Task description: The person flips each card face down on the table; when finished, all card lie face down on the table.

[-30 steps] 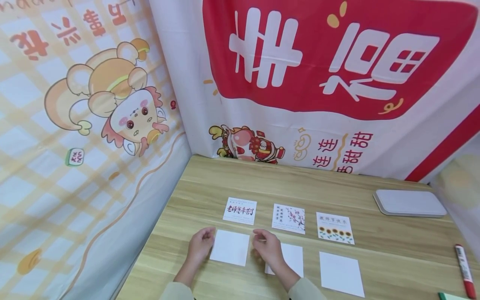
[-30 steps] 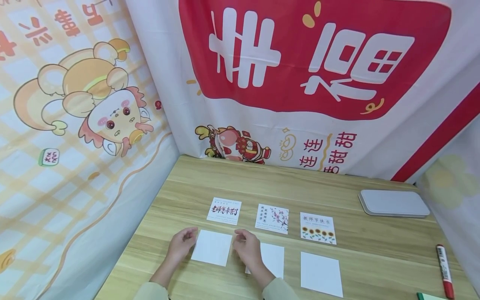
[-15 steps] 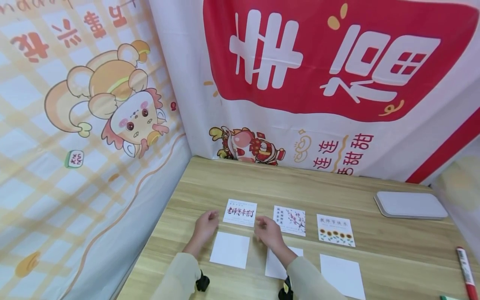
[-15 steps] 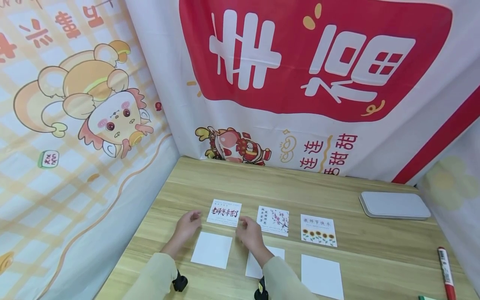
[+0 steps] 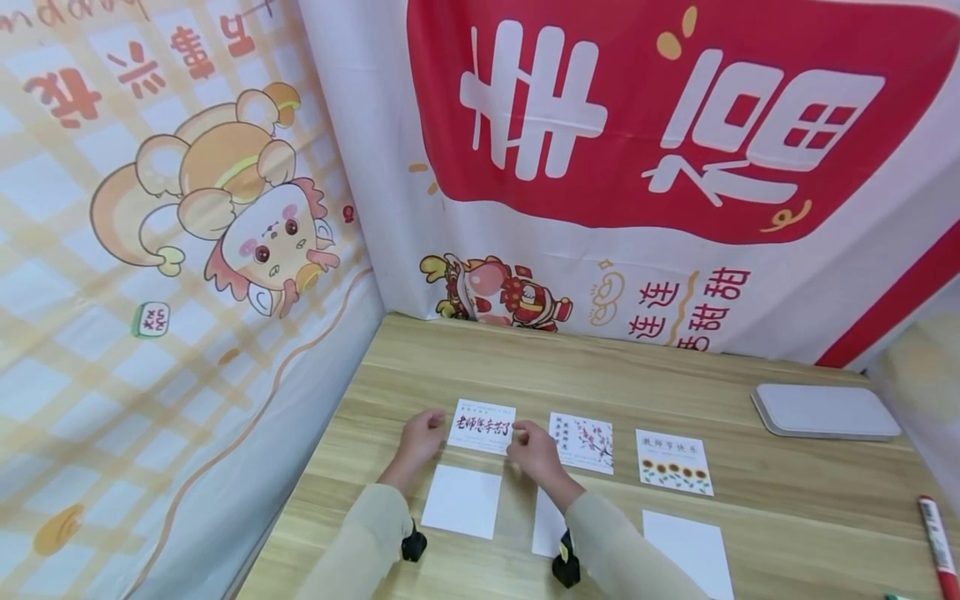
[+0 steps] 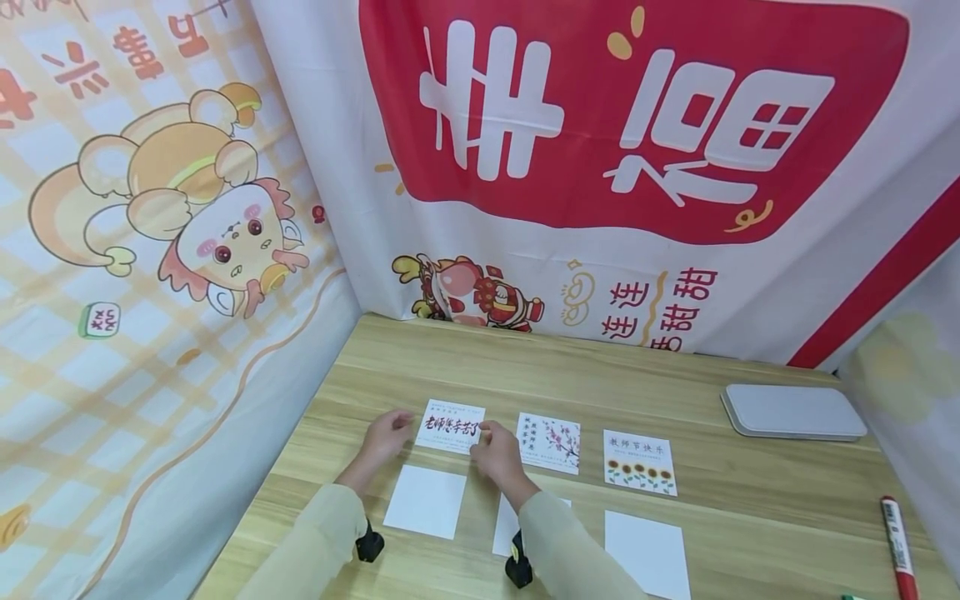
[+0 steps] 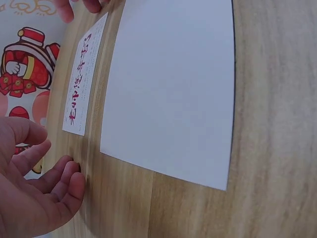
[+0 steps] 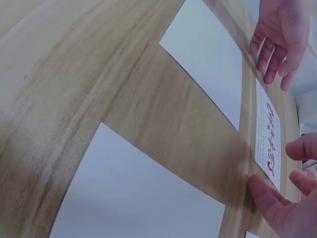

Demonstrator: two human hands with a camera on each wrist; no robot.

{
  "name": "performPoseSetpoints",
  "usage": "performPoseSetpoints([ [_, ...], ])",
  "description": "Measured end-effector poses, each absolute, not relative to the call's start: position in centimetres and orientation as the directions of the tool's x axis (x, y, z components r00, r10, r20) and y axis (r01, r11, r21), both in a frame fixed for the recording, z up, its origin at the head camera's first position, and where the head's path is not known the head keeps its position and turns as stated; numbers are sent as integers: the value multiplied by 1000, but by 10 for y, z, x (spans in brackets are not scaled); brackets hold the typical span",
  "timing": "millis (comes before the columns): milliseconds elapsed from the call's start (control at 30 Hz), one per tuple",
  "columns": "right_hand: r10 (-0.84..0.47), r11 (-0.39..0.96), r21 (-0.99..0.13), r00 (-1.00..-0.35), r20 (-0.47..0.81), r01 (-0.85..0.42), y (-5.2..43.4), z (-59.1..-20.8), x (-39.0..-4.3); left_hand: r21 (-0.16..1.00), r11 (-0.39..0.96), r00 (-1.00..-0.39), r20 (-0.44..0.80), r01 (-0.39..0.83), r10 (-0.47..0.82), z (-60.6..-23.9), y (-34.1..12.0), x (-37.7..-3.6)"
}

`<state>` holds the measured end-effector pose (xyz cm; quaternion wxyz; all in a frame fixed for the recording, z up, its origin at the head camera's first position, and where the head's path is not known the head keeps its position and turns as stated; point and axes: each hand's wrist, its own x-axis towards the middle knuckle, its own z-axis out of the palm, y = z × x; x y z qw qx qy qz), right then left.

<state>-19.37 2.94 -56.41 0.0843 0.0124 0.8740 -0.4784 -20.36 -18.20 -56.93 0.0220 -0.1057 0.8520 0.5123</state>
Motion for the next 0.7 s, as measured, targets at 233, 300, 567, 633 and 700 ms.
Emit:
performPoseSetpoints([
  [233, -81, 540, -836, -982, -169, 99, 29, -563, -198, 843, 504, -980, -129, -189, -151, -572, -175, -209],
  [300, -95, 549, -831, -981, -170, 90, 29, -563, -200, 836, 516, -981, -126, -185, -147, -571, -173, -209],
  [567, -152, 545, -831, -961, -229, 111, 29, -564, -209, 818, 550, -985, -111, -166, -132, -569, -169, -210],
  [633, -153, 536, -835, -959, -239, 123, 28, -564, -210, 823, 545, -986, -108, -159, -126, -569, -167, -210],
  [700, -149, 528, -838, -956, -252, 139, 27, -563, -212, 828, 541, -988, -97, -148, -121, -569, -166, -210],
])
